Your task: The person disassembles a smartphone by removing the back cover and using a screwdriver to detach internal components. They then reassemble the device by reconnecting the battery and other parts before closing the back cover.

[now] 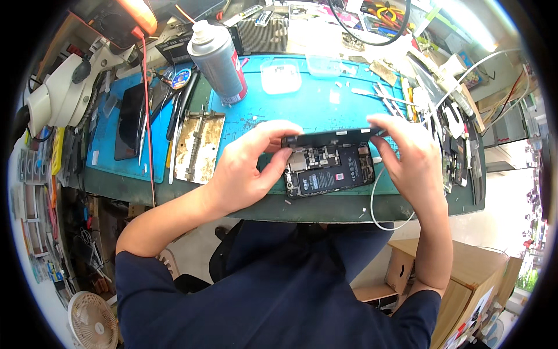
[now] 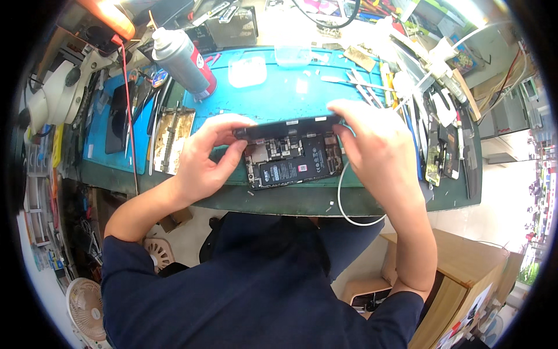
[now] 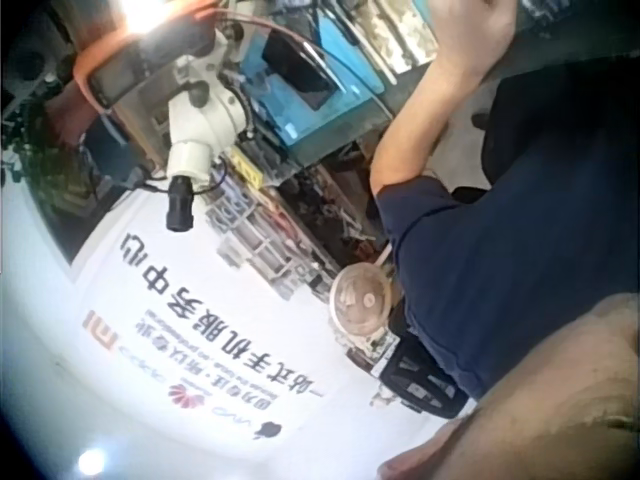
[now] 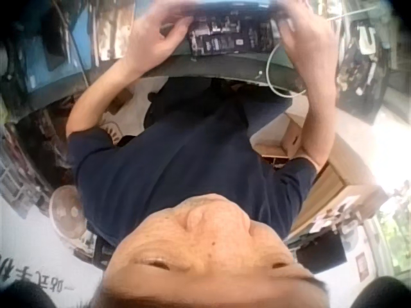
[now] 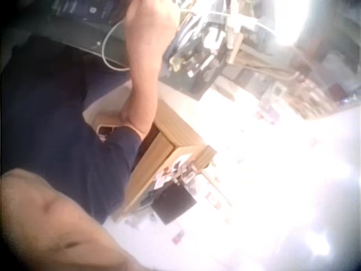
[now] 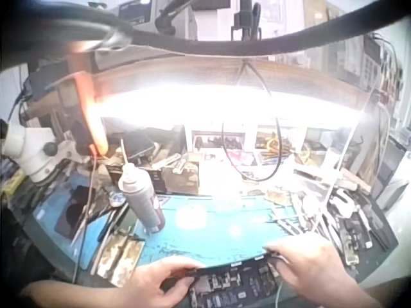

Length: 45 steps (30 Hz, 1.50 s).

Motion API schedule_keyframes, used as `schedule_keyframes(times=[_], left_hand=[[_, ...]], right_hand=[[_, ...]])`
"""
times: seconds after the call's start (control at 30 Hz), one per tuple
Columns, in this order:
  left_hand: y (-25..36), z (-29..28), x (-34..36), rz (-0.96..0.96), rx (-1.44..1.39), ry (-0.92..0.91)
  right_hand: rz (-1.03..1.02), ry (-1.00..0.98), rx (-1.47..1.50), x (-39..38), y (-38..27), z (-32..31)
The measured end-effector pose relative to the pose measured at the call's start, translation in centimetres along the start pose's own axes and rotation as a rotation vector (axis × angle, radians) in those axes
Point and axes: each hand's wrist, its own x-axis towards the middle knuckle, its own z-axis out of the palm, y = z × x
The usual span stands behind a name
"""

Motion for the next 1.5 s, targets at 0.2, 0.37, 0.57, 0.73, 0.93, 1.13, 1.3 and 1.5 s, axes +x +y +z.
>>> schedule_keyframes(times=[0.2,0.37,0.57,0.73,0.93,1.13,1.3,1.5], left_hand=[[0.2,-0.4,0.0,-0.002,0.128,-0.041],[0.1,-0.4,0.1,-0.014,0.079,-0.043],[0.5,-0.4,-0.2,-0.025,0.118,-0.031],[0.3,-0.6,-0.1,0.007,0.162,-0.039],[0.3,-0.7,0.2,0.049,0.15,-0.046],[-0.1,-0.8,0.1,0.021,0.144,-0.037],[0.2,-0.7,0.5,0.049,0.146,-0.036],[-0.2,-0.3,0.3,0.038,0.101,-0.035]], right_hand=[[0.08,-0.034,0.138,0.2,0.2,-0.3],[0.069,-0.079,0.164,0.4,0.3,-0.3],[0.073,-0.168,0.176,0.5,0.1,-0.7],[0.168,-0.084,0.251,2.0,-0.4,-5.3],[0.119,0.652,-0.166,12.1,4.1,-13.9],[0.478,0.299,-0.715,23.1,2.8,-15.4],[0.491,0.272,-0.829,25.3,5.3,-15.4],[0.505,0.405,-0.872,22.4,0.9,-17.7]])
